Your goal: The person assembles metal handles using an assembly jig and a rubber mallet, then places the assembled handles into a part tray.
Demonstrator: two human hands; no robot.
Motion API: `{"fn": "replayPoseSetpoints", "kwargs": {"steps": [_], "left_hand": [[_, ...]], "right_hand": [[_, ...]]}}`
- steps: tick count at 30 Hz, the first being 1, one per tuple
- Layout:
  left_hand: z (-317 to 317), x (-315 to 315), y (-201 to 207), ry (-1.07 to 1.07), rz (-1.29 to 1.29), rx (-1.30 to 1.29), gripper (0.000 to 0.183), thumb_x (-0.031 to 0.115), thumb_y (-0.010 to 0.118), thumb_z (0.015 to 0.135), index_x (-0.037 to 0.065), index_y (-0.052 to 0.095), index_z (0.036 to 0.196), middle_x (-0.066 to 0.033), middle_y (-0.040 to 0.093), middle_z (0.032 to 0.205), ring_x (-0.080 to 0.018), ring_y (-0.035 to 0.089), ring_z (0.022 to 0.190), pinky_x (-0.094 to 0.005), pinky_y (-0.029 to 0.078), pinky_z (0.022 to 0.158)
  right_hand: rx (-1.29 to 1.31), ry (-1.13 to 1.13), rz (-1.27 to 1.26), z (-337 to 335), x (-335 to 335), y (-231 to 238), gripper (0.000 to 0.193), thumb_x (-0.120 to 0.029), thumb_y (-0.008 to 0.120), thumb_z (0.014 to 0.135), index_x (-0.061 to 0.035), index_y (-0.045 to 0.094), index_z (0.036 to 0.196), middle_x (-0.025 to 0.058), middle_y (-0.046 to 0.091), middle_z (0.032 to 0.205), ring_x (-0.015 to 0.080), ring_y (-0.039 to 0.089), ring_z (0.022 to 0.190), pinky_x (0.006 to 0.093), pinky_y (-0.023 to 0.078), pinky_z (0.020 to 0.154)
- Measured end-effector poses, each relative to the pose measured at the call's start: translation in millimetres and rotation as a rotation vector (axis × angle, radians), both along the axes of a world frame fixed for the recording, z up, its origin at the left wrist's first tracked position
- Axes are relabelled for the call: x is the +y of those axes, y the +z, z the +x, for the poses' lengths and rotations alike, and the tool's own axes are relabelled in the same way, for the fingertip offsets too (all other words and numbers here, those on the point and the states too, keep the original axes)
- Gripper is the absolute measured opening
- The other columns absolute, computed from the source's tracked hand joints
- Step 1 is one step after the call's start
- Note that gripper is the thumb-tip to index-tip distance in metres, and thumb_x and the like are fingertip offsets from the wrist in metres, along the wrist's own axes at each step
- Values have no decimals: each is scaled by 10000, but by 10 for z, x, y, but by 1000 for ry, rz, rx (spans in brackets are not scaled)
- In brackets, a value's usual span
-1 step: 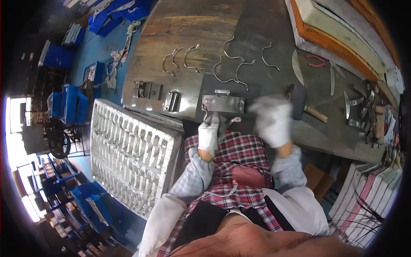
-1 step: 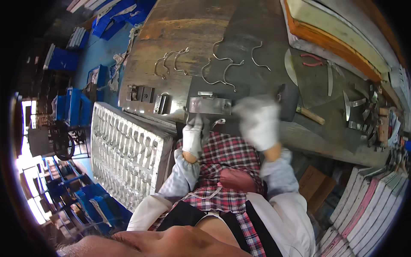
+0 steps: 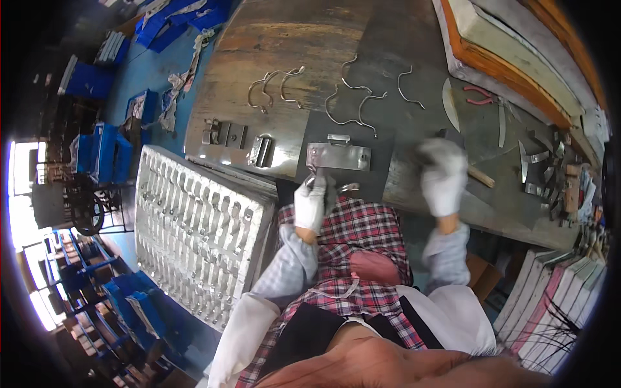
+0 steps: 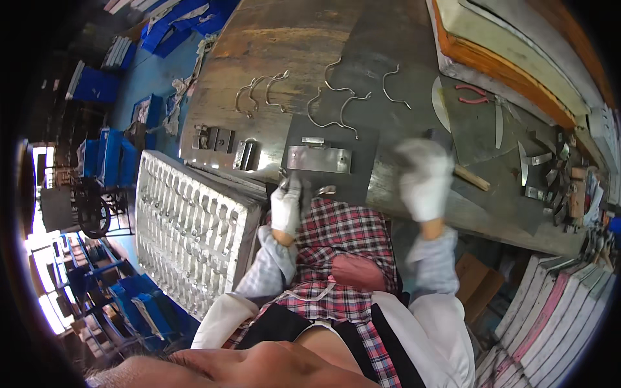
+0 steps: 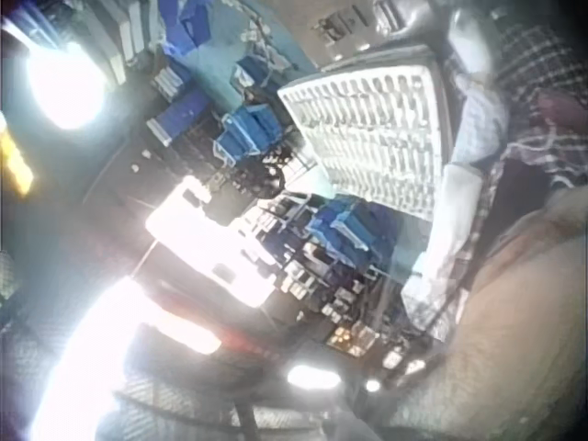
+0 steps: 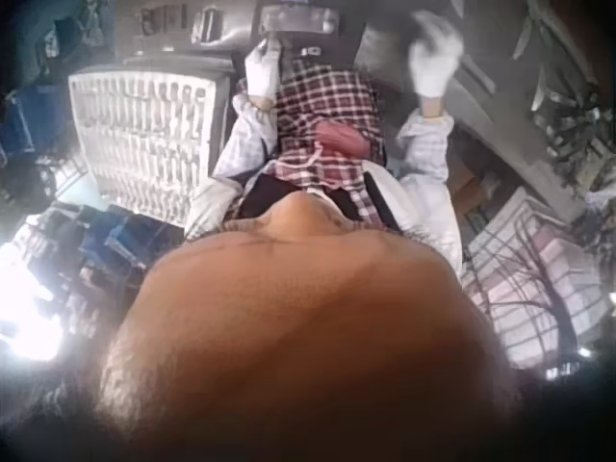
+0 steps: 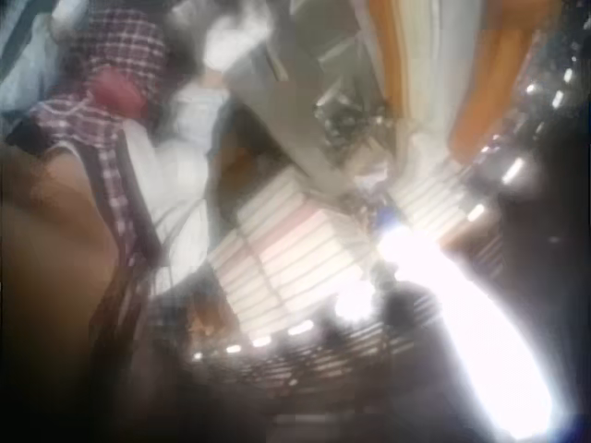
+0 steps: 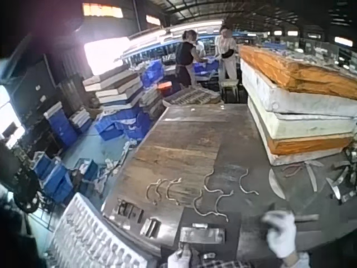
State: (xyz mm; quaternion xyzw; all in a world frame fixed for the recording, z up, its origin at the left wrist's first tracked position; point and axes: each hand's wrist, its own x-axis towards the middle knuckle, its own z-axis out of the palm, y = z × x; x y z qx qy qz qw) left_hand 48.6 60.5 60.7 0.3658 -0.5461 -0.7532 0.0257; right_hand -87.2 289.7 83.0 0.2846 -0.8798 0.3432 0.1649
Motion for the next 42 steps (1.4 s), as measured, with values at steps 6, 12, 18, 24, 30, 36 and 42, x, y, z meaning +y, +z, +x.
{"fn": "replayPoseSetpoints", "kwargs": {"steps": [6, 12, 18, 24, 30, 36, 42], "left_hand": [[11, -316, 42, -486, -1059, 185, 199, 185, 626, 858, -1, 627, 787, -207, 581, 640, -321, 594, 557, -368, 451, 510], [-250, -346, -634, -590, -989, 11, 284, 284, 572, 902, 20, 661, 848, -205, 601, 672, -345, 614, 614, -396, 463, 549], [-169, -351, -357, -617, -927, 125, 216, 274, 607, 831, 67, 664, 806, -175, 626, 720, -359, 613, 717, -444, 490, 646], [-137, -160, -127, -387, -312, 56, 373, 372, 574, 916, 32, 640, 777, -92, 644, 661, -168, 552, 479, -286, 410, 456], [-161, -297, -123, -122, 462, 152, 464, 467, 472, 946, 28, 619, 955, -38, 587, 590, -70, 402, 395, -191, 314, 384], [-463, -540, -536, -98, -568, 183, 209, 188, 696, 834, 56, 663, 992, -37, 655, 842, -110, 564, 735, -251, 473, 706], [-439, -496, -558, -49, -567, 37, 161, 135, 682, 855, 27, 613, 952, -14, 624, 829, -96, 545, 753, -245, 458, 710]], "right_hand": [[-588, -615, 235, 77, 716, -494, 294, -154, 692, 682, -47, 669, 955, 153, 648, 744, 342, 638, 753, 419, 487, 713], [-883, -31, -635, 550, -368, 628, 118, -151, 635, 833, -45, 584, 843, -15, 486, 564, 143, 475, 441, 274, 371, 397], [-257, 169, 378, 225, 165, 221, 268, -125, 630, 689, -84, 664, 952, 195, 616, 692, 367, 625, 671, 434, 506, 610], [21, -103, 512, 177, 349, 296, 322, -214, 706, 691, -122, 649, 994, 93, 645, 972, 280, 622, 843, 416, 485, 704], [-907, 197, -201, 754, -1017, -313, 176, -180, 709, 779, -35, 687, 876, 85, 653, 768, 179, 636, 646, 309, 508, 589], [-1019, -136, -260, 521, -1090, -334, 183, -154, 699, 815, -15, 691, 933, 85, 629, 656, 107, 611, 572, 265, 465, 516], [-534, -109, -546, 243, -789, -703, 231, -29, 703, 746, -64, 707, 975, 68, 658, 940, 208, 638, 771, 290, 520, 717]]}}
